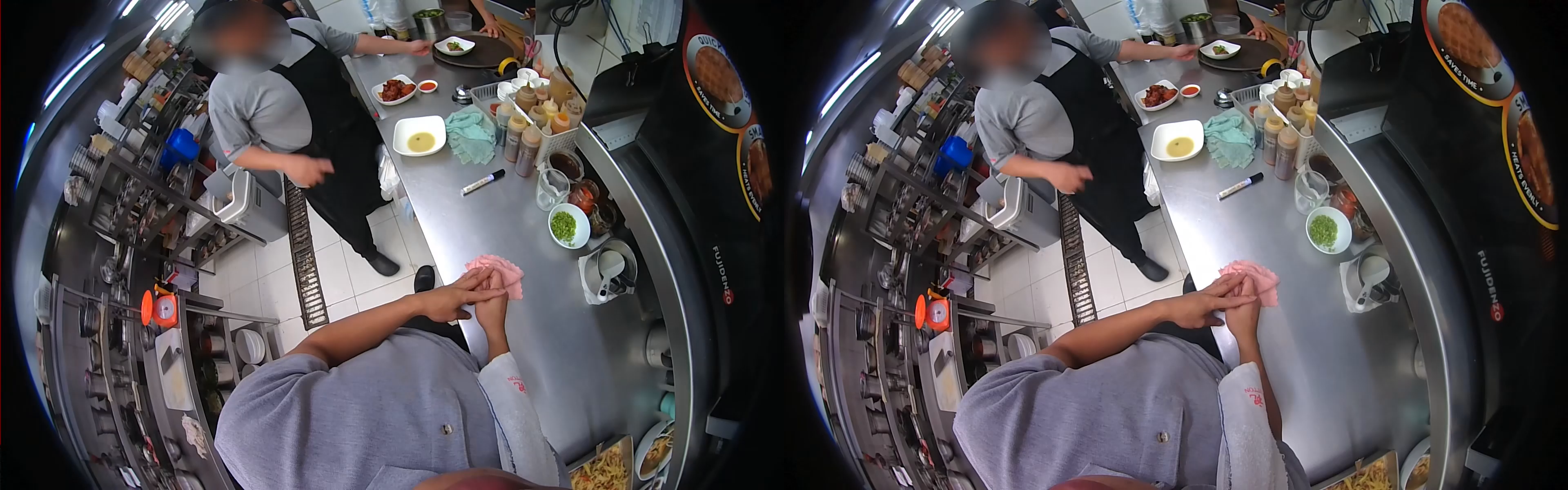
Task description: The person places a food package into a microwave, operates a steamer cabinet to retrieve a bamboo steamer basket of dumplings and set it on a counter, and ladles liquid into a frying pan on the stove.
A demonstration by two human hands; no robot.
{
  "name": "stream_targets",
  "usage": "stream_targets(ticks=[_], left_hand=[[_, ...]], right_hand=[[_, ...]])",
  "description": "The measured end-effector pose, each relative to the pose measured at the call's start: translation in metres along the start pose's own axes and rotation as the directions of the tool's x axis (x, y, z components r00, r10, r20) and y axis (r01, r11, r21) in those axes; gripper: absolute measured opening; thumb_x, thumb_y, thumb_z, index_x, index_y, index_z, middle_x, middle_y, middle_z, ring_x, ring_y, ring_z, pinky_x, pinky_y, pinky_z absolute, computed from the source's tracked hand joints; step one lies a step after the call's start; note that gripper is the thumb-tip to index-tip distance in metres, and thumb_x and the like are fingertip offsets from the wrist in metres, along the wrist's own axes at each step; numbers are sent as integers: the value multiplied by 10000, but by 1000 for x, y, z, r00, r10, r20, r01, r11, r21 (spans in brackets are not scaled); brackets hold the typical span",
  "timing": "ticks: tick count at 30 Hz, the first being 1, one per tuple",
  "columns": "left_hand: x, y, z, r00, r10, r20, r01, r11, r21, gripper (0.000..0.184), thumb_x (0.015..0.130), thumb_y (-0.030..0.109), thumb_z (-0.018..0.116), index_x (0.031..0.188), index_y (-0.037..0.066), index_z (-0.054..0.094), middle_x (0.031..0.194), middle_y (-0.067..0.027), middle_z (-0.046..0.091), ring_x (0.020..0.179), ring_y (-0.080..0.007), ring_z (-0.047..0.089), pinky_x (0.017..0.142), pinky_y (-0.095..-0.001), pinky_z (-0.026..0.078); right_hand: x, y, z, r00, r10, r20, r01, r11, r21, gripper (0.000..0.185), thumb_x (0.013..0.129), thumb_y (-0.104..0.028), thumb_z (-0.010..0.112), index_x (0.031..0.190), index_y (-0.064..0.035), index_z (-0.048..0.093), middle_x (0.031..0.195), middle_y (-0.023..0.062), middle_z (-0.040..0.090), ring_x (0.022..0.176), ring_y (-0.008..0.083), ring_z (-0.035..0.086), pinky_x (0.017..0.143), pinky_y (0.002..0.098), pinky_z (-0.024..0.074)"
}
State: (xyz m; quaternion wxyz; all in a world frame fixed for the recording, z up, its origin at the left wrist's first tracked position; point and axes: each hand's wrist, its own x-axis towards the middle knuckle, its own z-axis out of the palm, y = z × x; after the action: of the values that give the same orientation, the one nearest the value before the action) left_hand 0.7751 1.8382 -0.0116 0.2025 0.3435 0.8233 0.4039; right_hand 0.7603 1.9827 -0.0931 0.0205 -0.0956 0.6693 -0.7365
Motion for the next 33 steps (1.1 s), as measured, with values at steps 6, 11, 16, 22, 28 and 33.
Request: stream_targets(ticks=[6,11,16,22,28,33], left_hand=[[0,1,0,1000,11,-12,-11,1000,2,925,724,-69,663,1495,258,268,1562,-229,-18,1461,-332,-28,1176,-427,34],[-1,2,-3,998,47,-28,-48,999,-7,922,724,-66,671,1492,253,275,1561,-231,-13,1459,-343,-24,1175,-436,38],[-3,-14,5,997,63,-53,-65,997,-36,925,715,-67,679,1486,264,289,1564,-223,-6,1459,-344,-1,1179,-432,61],[-8,-24,12,986,122,-113,-129,990,-58,916,695,-72,714,1466,254,343,1571,-197,28,1458,-350,24,1173,-427,70],[-12,-22,17,956,172,-240,-185,982,-32,745,750,-75,650,1410,200,441,1531,-233,188,1425,-381,186,1149,-404,218],[-45,5,28,929,59,-366,-45,998,48,572,806,-3,635,1348,128,506,1476,-250,305,1352,-382,344,1094,-381,331]], right_hand=[[0,1,1,1000,9,7,-9,998,61,172,934,-23,464,1102,5,483,1034,73,580,975,128,572,807,238,492],[0,-13,4,999,-27,-35,25,998,-52,244,933,-55,499,1165,16,483,1082,147,614,1003,193,613,822,315,514],[-1,4,-1,999,9,-48,-14,995,-99,191,916,-85,537,1076,15,511,935,186,649,876,209,658,700,347,520],[0,-9,4,997,-46,-57,35,981,-190,160,907,-89,545,1036,5,529,892,170,653,821,214,658,657,332,510],[-5,-9,-4,1000,14,16,-10,971,-238,224,863,-50,570,1080,-2,543,950,171,646,857,240,647,719,329,516],[-12,11,-8,997,-69,-18,61,953,-298,371,825,-42,606,1186,10,538,1067,199,627,943,333,634,829,364,500]])
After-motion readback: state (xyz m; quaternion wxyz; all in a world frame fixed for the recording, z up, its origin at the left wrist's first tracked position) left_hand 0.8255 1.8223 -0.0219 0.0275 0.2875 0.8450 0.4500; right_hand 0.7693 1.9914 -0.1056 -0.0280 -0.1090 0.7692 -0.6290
